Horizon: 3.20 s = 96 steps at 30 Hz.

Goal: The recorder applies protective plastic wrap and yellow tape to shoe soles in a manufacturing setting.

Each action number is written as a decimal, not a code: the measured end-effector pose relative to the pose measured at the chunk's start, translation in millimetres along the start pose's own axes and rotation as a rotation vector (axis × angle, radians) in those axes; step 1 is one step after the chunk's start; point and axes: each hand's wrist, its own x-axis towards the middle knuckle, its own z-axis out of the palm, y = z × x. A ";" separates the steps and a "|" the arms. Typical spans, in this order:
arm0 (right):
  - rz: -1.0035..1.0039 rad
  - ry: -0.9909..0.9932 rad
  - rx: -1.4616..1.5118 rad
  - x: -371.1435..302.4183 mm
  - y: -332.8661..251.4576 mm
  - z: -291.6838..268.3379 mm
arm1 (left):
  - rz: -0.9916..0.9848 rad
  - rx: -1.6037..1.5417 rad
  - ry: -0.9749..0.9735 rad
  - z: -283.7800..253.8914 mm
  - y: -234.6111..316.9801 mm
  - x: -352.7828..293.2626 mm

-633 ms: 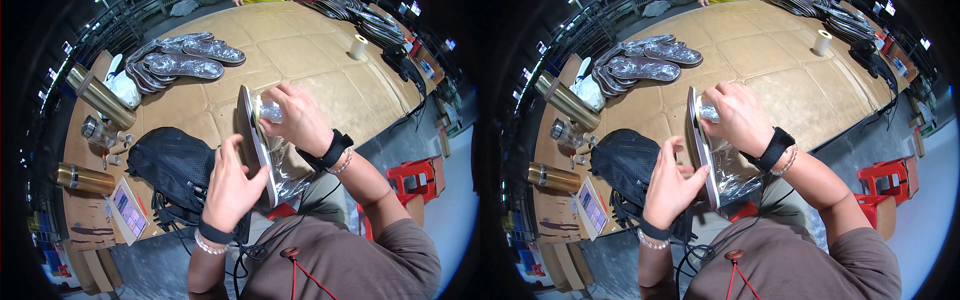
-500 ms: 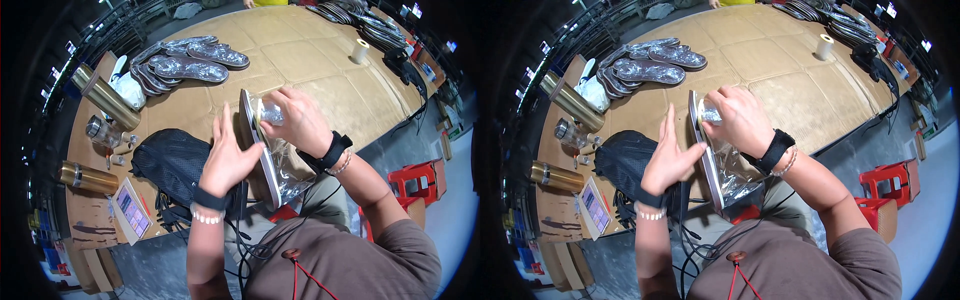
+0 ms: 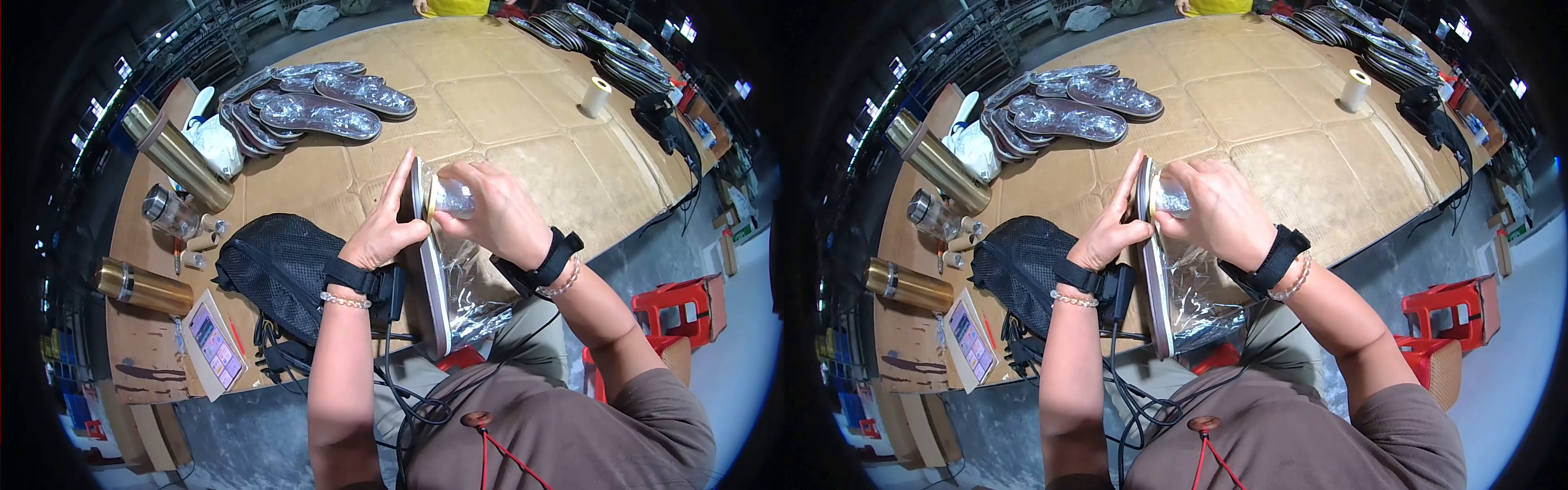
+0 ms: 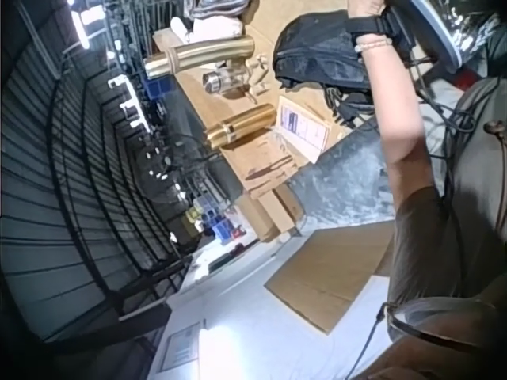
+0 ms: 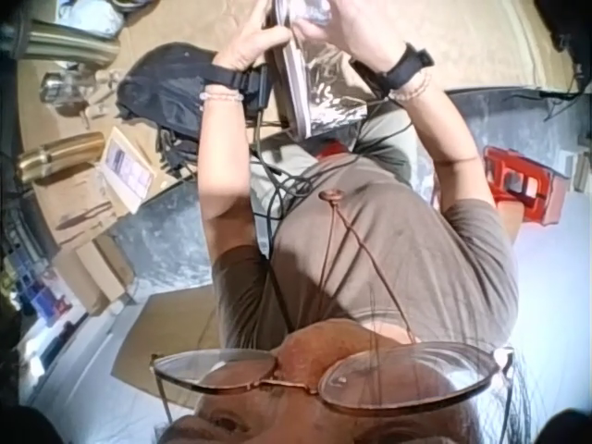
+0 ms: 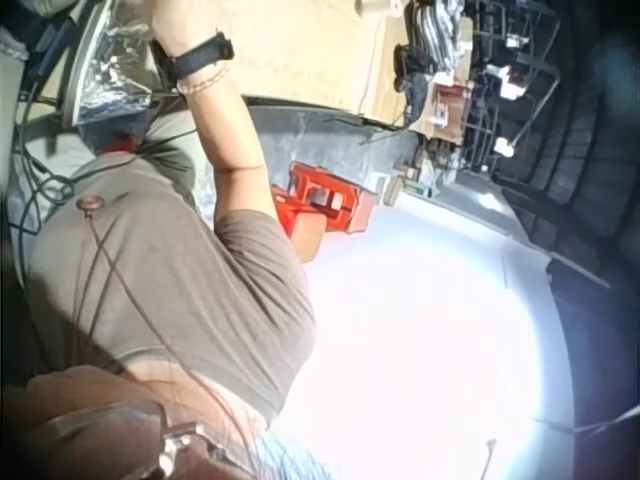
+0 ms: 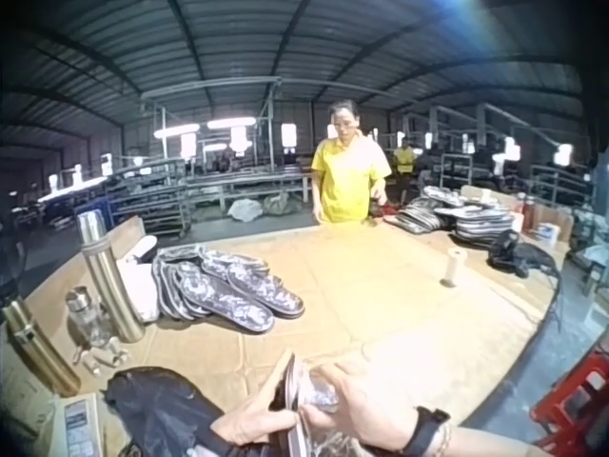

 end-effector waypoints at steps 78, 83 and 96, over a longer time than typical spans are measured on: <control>-0.080 -0.162 -0.148 -0.1 0.2 -6.8 | -0.032 0.005 0.014 21.6 3.8 -3.1; -0.114 -0.224 -0.160 5.4 -6.4 -13.2 | -0.044 0.051 0.037 18.4 1.9 -5.1; -0.094 -0.115 0.014 -6.6 11.5 8.6 | -0.066 0.019 0.021 18.9 7.2 -5.3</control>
